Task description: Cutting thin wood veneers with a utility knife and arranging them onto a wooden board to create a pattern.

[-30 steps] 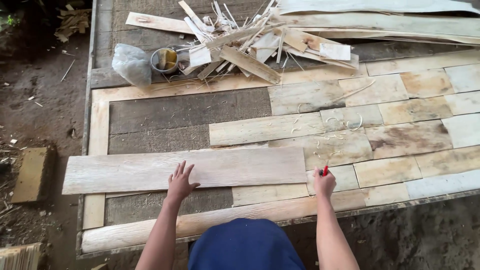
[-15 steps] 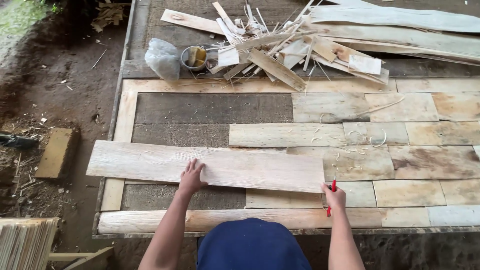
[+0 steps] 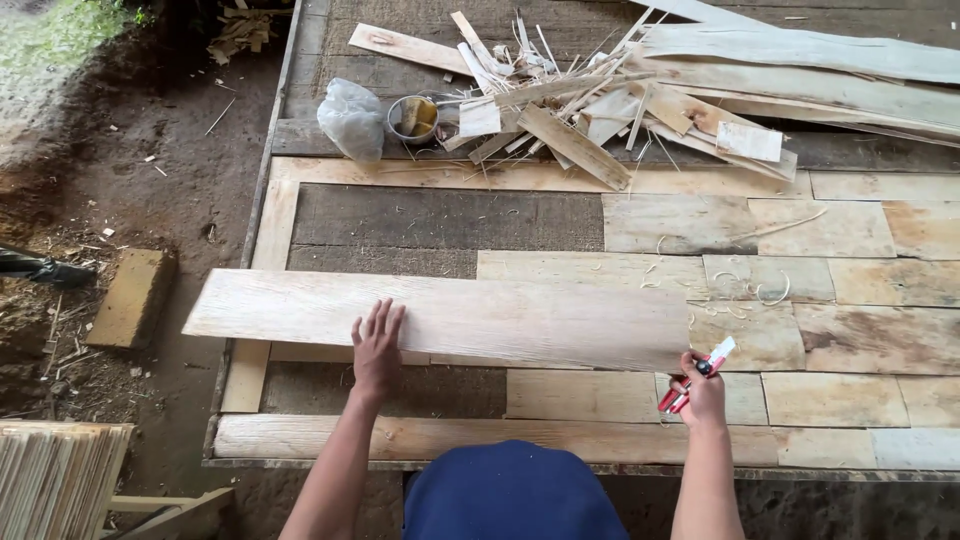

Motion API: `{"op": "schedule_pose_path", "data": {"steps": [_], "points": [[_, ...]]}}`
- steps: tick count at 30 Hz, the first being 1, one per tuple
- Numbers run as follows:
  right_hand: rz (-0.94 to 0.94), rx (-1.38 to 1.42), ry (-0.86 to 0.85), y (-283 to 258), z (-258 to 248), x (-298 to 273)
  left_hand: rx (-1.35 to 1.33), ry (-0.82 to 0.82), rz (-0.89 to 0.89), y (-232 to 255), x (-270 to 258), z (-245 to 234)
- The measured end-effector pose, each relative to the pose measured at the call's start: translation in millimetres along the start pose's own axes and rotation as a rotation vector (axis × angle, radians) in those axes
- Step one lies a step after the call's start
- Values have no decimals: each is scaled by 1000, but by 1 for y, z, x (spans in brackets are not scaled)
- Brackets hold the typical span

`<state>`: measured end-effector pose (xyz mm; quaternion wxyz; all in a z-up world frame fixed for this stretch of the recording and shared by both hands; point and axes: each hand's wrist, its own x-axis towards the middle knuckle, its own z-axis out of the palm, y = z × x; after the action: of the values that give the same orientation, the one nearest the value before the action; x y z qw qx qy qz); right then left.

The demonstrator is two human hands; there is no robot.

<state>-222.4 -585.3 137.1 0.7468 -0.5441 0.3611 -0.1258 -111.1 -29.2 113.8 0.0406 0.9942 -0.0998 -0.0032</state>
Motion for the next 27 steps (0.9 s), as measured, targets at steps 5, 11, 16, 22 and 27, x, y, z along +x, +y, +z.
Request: {"op": "schedule_pose_path", "data": {"steps": [5, 11, 16, 22, 27], "points": [[10, 20, -43, 0, 32, 2, -41, 261, -47, -23, 9, 1], [21, -15, -54, -26, 81, -7, -45, 562, 49, -89, 28, -4], [33, 110, -155, -41, 109, 0, -37, 609, 120, -130, 53, -84], [-70, -144, -47, -6, 132, 2, -82, 581, 56, -163, 81, -130], [76, 23, -228, 17, 142, -30, -47, 23, -263, -170, 96, -123]]}}
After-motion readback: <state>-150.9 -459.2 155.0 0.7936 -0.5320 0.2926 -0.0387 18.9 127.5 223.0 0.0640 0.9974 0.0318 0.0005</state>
